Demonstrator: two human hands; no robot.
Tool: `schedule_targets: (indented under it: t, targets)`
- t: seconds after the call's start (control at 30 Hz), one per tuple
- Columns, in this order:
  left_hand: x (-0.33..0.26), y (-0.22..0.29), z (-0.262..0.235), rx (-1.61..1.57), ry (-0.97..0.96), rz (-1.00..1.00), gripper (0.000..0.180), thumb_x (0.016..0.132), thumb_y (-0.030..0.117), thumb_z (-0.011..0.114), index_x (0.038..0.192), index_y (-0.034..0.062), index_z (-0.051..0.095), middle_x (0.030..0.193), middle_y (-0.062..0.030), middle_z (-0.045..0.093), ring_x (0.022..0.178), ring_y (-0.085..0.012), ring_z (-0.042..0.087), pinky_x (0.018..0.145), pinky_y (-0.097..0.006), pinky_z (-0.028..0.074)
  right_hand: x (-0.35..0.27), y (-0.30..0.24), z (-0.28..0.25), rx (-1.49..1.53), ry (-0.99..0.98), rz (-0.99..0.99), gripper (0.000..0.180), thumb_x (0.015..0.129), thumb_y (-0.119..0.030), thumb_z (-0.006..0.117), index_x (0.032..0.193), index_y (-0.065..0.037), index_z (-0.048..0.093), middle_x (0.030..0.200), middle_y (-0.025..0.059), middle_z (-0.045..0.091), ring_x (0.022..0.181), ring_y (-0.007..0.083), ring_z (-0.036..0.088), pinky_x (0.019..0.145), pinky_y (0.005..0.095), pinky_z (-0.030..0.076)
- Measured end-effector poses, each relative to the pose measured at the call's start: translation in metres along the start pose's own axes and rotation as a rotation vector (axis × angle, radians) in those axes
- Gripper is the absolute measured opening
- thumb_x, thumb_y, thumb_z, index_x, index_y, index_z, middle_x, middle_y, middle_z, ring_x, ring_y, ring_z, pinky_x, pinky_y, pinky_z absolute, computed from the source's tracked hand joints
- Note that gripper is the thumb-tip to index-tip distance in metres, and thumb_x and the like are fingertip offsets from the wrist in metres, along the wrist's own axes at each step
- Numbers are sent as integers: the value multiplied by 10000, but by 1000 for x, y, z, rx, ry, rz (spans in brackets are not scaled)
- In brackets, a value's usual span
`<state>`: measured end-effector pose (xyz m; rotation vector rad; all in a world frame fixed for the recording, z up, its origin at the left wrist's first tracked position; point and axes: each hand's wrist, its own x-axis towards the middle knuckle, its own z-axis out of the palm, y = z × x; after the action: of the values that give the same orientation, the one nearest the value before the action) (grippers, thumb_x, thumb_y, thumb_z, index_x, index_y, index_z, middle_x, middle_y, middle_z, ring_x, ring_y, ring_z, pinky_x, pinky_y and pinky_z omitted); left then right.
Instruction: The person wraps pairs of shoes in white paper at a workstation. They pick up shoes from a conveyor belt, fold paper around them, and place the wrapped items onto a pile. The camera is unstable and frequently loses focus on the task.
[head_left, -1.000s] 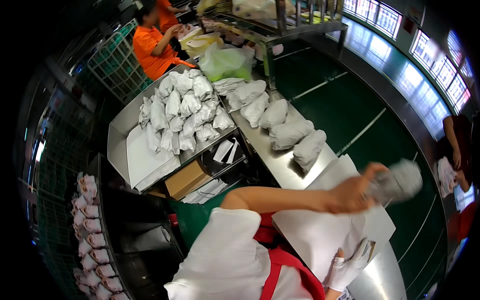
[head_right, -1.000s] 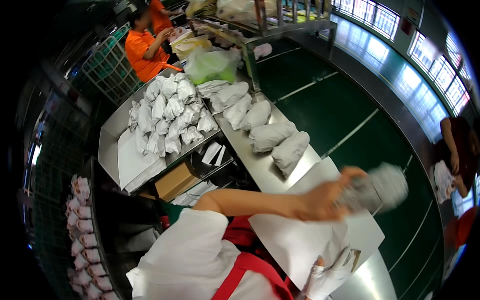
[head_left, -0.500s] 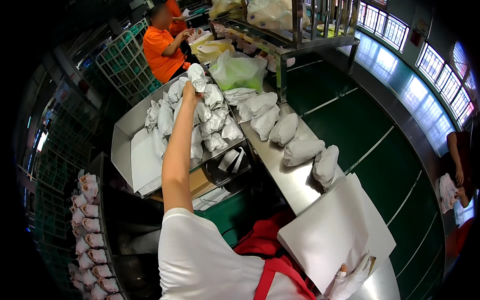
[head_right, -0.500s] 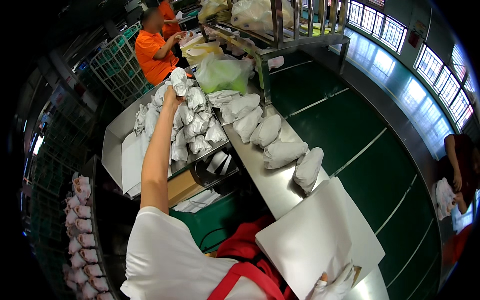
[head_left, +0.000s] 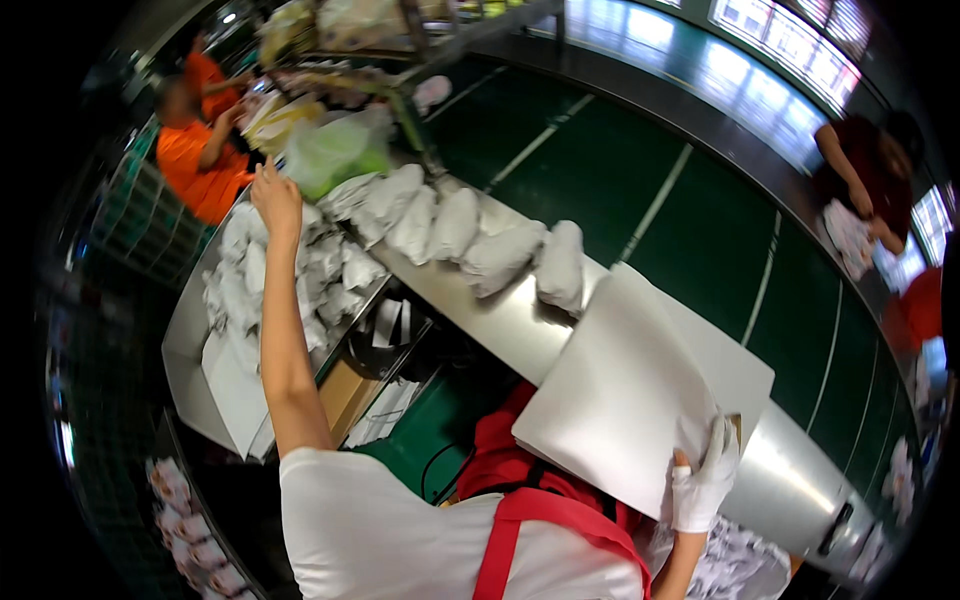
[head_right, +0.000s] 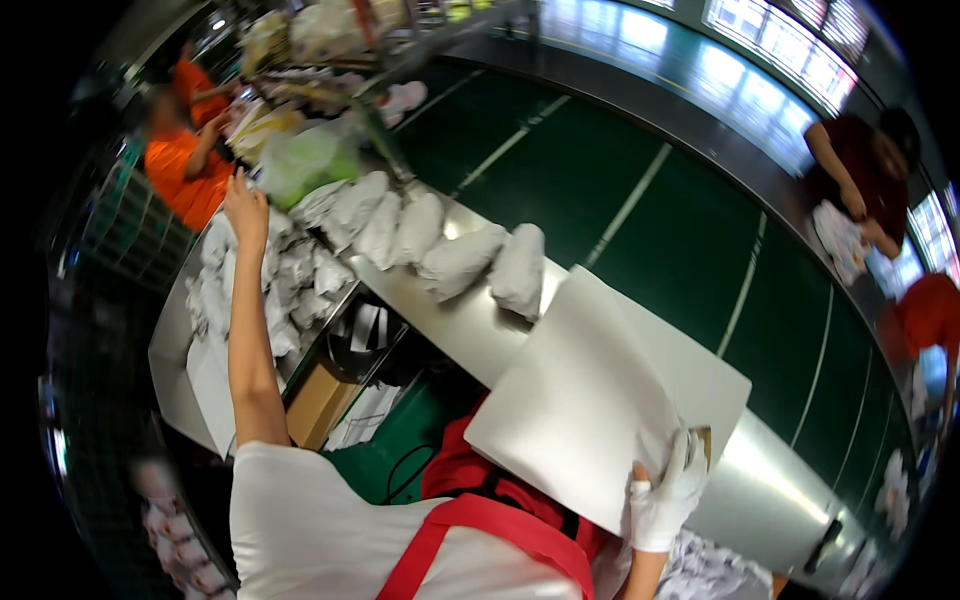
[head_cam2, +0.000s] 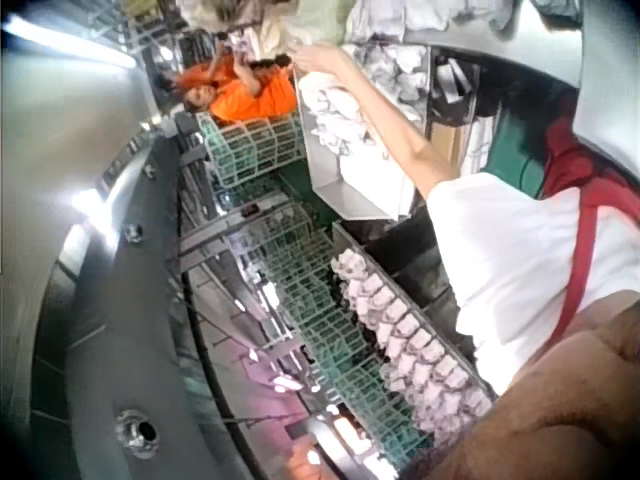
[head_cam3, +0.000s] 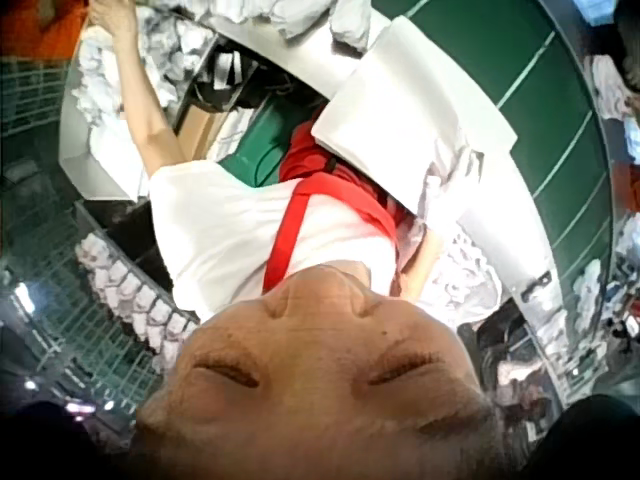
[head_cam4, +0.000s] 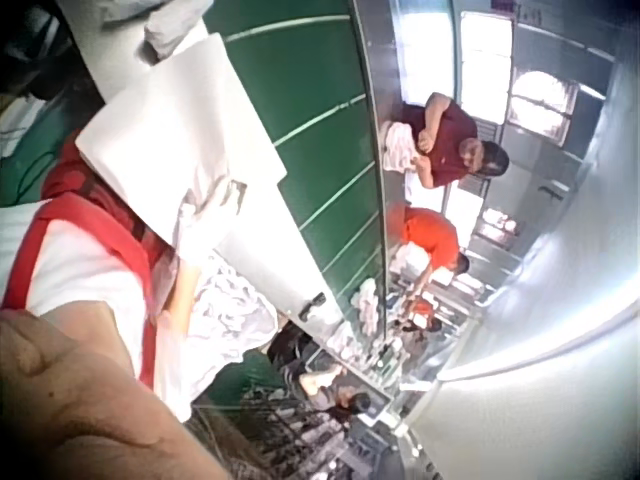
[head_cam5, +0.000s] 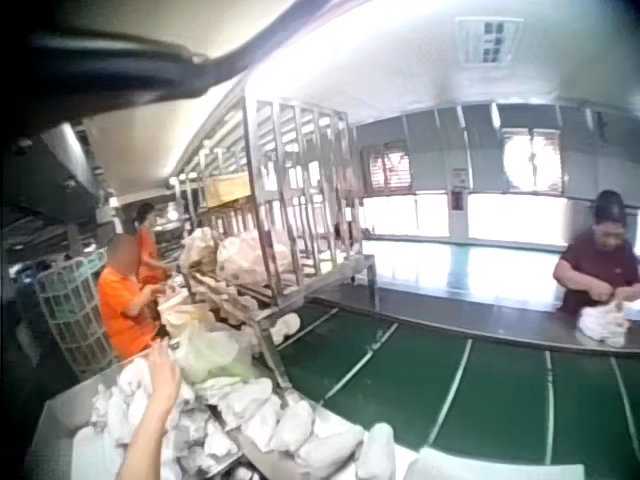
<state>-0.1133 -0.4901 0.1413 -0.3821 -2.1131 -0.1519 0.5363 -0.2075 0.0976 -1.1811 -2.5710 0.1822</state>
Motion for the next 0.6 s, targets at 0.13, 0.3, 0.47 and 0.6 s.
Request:
schedule_targets:
  t: [0.13, 0.3, 0.47, 0.6]
  targets:
    - [-28, 141, -112, -835, -208, 237, 354, 859, 33, 540, 1213, 15, 532, 1231, -157, 551, 1179, -324, 501, 1015, -385, 364, 3, 1, -4, 40, 40, -7, 727, 734, -348, 680, 1322, 5, 438, 1288, 255, 466, 1176, 456, 435, 1007, 492, 359]
    - [-102, 279, -181, -1237, -587, 468, 301, 819, 86, 619, 1115, 33, 597, 1154, -140, 605, 1091, -322, 552, 939, -386, 422, 4, 3, -10, 79, 124, 2, 709, 788, -445, 646, 1313, -9, 454, 1263, 235, 486, 1161, 425, 457, 1006, 495, 354]
    - [-128, 328, -184, -1085, -648, 502, 289, 836, 58, 588, 1121, 13, 583, 1168, -153, 587, 1109, -326, 538, 951, -381, 423, 1, 7, -21, 67, 150, 33, 705, 806, -481, 624, 1313, -20, 459, 1254, 222, 495, 1154, 403, 469, 988, 493, 362]
    - [-134, 353, -223, -1347, -686, 524, 318, 826, 29, 581, 1143, 9, 579, 1203, -150, 578, 1144, -329, 524, 989, -394, 401, -4, 12, -23, 76, 170, 59, 691, 769, -422, 673, 1308, -43, 465, 1216, 194, 521, 1143, 387, 482, 981, 485, 374]
